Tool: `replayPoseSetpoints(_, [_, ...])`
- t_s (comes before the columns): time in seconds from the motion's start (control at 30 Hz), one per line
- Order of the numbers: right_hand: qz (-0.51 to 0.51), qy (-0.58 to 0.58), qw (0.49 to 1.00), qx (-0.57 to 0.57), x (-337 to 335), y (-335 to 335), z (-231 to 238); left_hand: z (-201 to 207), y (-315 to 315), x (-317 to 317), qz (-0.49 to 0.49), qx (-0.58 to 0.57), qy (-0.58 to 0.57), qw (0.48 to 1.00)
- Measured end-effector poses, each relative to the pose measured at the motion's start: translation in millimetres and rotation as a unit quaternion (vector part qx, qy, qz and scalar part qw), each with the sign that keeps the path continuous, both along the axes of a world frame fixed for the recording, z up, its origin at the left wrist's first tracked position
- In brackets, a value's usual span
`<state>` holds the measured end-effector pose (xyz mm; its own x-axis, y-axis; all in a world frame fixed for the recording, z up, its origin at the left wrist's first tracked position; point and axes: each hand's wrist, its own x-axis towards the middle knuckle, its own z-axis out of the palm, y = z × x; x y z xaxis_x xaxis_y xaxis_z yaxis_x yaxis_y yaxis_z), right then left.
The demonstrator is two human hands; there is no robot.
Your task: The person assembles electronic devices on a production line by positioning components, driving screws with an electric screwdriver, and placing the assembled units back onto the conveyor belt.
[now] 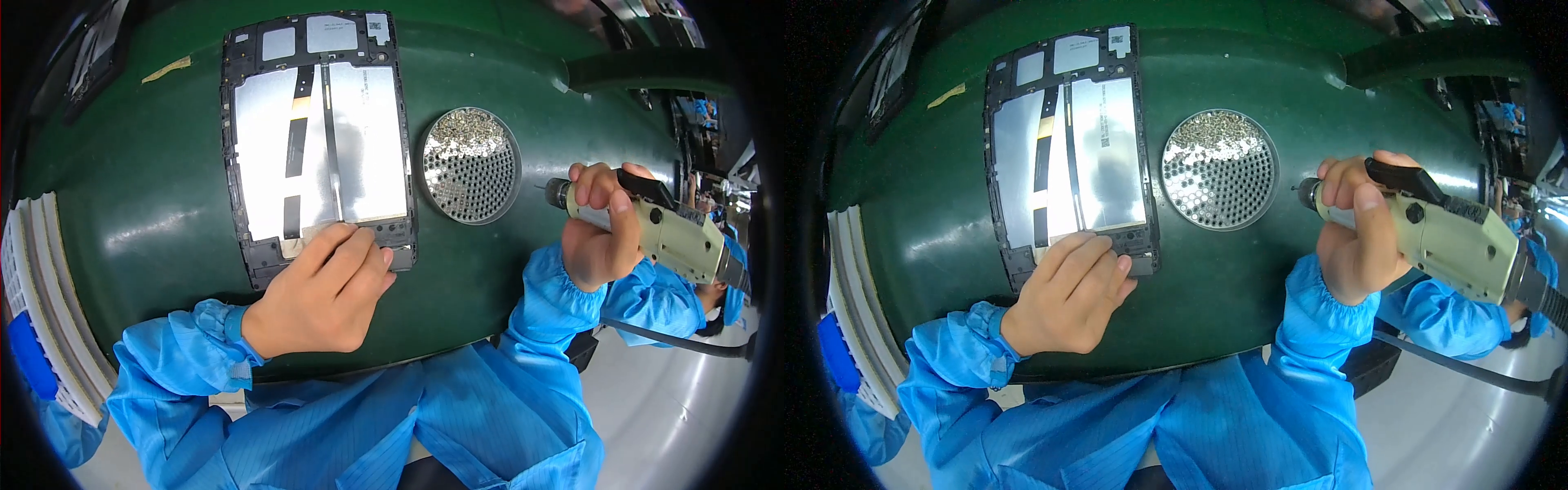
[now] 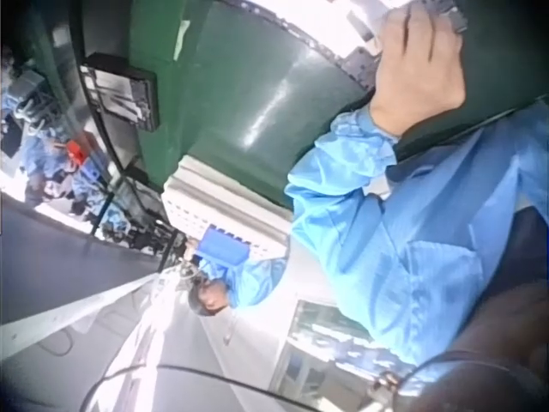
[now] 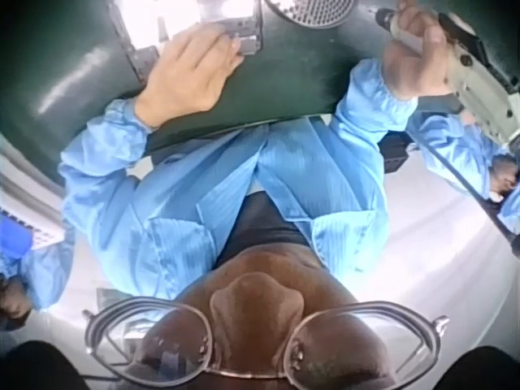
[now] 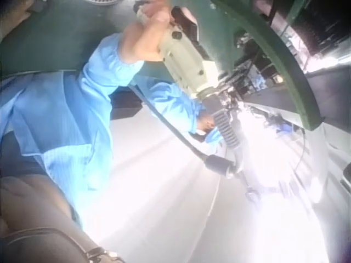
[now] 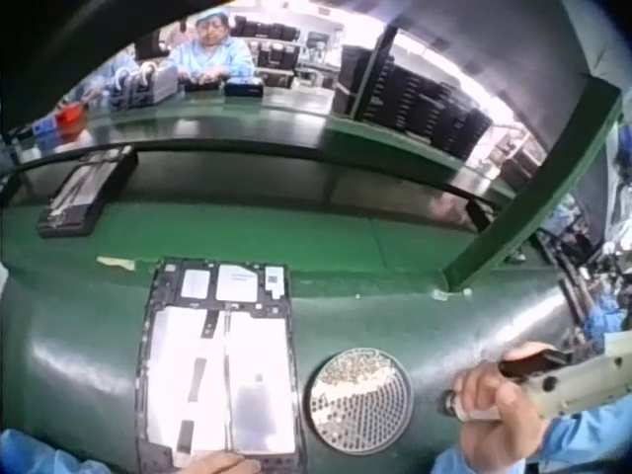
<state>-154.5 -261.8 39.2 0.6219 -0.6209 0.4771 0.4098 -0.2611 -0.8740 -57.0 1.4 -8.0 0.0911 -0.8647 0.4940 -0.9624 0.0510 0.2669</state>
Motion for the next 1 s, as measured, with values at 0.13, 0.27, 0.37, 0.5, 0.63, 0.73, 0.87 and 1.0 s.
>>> replayPoseSetpoints(0.13, [0.022,-0.008,1.000,0.007,0.3,8.0,0.8,-4.9,0.1,-3.4,0.013,-0.033,-0.038,0.999])
replayPoseSetpoints(0.27, [0.034,-0.003,0.999,-0.005,1.1,12.8,3.6,-7.9,-1.4,-5.8,0.027,-0.051,-0.064,0.996])
replayPoseSetpoints(0.37, [0.033,-0.003,0.999,-0.015,-0.5,13.0,3.6,-8.2,-2.5,-6.5,0.028,-0.057,-0.064,0.996])
replayPoseSetpoints(0.5, [0.035,-0.002,0.999,0.001,-3.5,17.5,6.5,-3.4,-2.2,-3.6,0.010,-0.026,-0.056,0.998])
replayPoseSetpoints(0.63, [0.082,-0.025,0.996,0.010,-7.0,36.3,17.1,16.1,0.7,14.7,-0.041,0.087,0.077,0.992])
replayPoseSetpoints(0.73, [0.171,-0.016,0.985,0.023,-6.7,60.4,20.1,6.5,1.4,23.9,-0.051,0.065,0.044,0.996])
replayPoseSetpoints(0.87, [0.252,0.022,0.967,-0.023,-0.8,86.1,18.6,7.7,1.6,24.8,-0.035,0.041,0.064,0.997])
replayPoseSetpoints(1.0, [0.270,0.059,0.960,-0.036,5.7,98.4,16.2,0.4,1.4,22.8,-0.014,0.026,0.114,0.993])
